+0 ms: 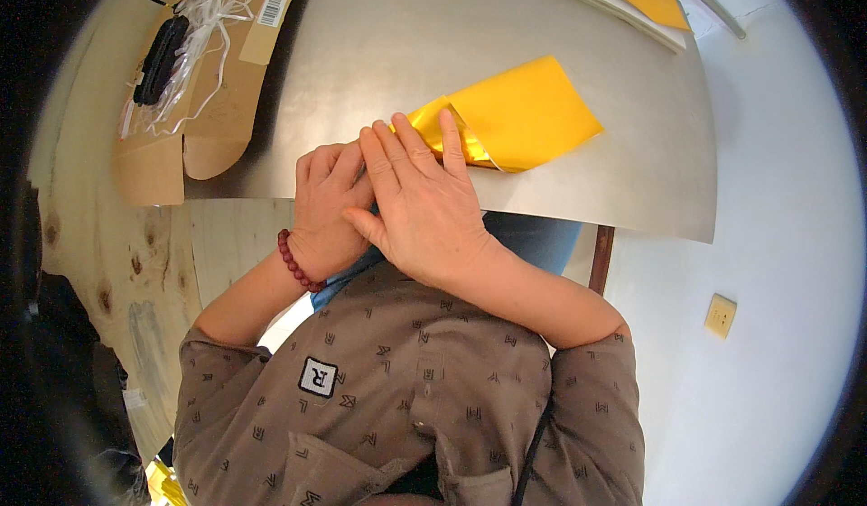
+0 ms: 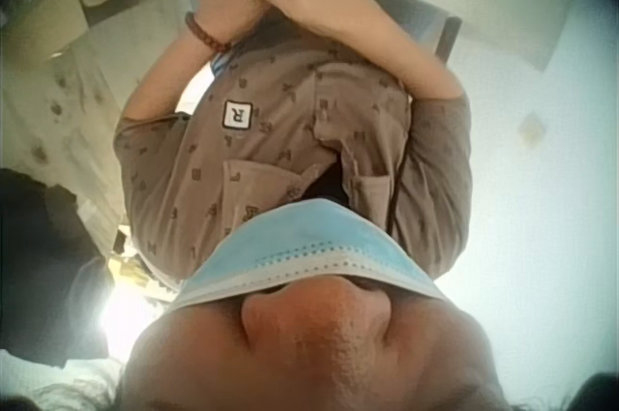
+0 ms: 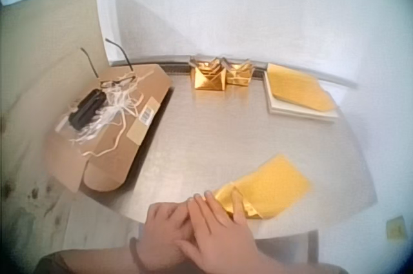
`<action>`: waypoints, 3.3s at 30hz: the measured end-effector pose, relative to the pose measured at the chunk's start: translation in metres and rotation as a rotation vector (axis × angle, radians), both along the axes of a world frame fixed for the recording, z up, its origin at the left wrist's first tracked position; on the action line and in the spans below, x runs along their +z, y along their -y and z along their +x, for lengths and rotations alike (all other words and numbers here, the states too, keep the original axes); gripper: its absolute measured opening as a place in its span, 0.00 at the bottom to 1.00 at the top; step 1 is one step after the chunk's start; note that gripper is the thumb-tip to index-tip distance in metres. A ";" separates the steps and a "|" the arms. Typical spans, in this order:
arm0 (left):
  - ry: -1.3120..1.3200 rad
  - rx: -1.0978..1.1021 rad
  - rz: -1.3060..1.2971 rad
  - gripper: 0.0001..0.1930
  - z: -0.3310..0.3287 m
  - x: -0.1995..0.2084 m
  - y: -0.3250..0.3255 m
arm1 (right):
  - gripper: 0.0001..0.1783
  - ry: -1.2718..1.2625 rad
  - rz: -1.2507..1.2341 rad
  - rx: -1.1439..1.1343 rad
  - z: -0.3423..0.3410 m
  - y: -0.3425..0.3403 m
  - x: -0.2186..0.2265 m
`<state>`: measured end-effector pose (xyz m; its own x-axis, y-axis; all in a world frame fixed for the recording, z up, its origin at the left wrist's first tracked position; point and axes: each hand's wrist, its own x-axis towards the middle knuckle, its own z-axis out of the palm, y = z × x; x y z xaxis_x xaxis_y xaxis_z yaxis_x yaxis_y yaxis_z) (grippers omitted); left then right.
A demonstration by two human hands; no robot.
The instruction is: The person folds a gold-colored sheet of paper by hand into a small origami shape. They make several precise creases, fold the corners inward, and tuck flaps to form a compact object, then place it on the table with other finished pieces.
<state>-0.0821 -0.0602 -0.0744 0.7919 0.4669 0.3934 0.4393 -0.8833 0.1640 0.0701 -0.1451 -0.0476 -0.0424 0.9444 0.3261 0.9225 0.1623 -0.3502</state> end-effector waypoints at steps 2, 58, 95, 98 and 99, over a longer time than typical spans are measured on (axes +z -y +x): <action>-0.001 0.009 -0.016 0.31 0.000 -0.001 0.001 | 0.40 -0.021 -0.028 -0.016 0.002 0.002 -0.010; 0.013 -0.401 -0.102 0.28 0.059 0.017 0.035 | 0.22 0.472 -0.034 -0.042 0.160 0.025 0.012; -0.083 -0.523 -0.595 0.12 0.097 0.035 0.030 | 0.22 0.223 -0.012 -0.319 0.127 -0.015 -0.012; 0.280 -0.378 -0.294 0.06 0.076 0.037 -0.029 | 0.30 0.236 0.085 -0.323 0.103 -0.001 -0.018; 0.232 -0.397 -0.264 0.09 0.079 0.034 -0.049 | 0.32 0.252 0.097 -0.316 0.097 0.002 -0.020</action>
